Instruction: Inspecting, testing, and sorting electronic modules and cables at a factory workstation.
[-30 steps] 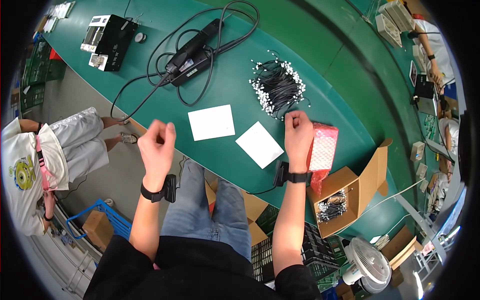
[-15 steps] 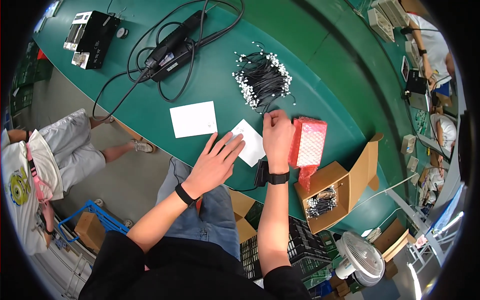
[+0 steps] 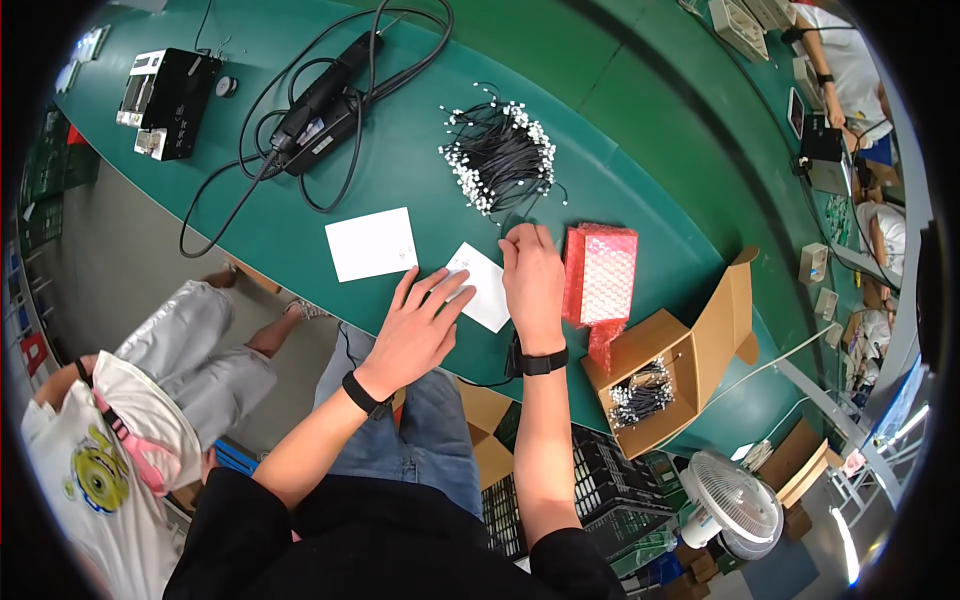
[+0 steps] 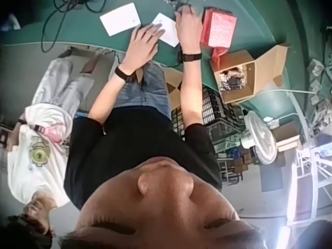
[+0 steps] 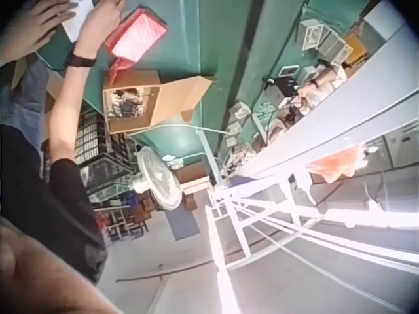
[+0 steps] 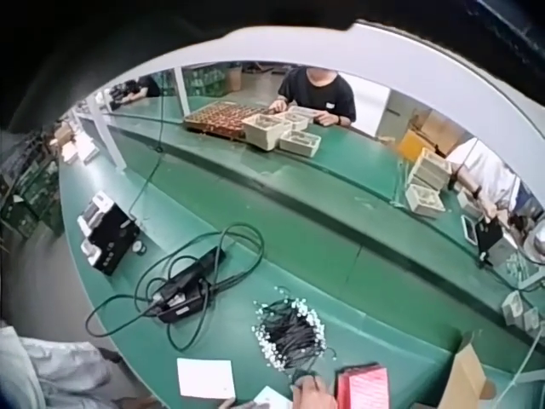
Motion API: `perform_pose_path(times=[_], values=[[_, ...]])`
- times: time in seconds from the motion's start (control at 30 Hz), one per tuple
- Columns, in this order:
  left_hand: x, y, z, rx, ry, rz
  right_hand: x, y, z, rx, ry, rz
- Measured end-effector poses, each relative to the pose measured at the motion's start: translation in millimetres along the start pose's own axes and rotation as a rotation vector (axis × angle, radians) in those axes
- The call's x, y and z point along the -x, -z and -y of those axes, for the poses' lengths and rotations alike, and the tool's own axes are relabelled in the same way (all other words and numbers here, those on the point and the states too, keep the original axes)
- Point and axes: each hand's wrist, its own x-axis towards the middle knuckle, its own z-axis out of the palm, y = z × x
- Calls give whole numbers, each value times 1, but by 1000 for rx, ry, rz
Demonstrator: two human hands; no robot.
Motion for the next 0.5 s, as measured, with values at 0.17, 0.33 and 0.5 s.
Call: perform_pose_path(times=[0.17, 0.33, 0.5], values=[[-4, 11, -11, 26, 23, -84, 17, 13, -1, -417, -71, 27], [0, 23, -18, 296, 46, -134, 54, 38, 2, -1258, -555, 122], [-4, 13, -29, 1364, 491, 11, 91, 50, 16, -1136, -493, 328]])
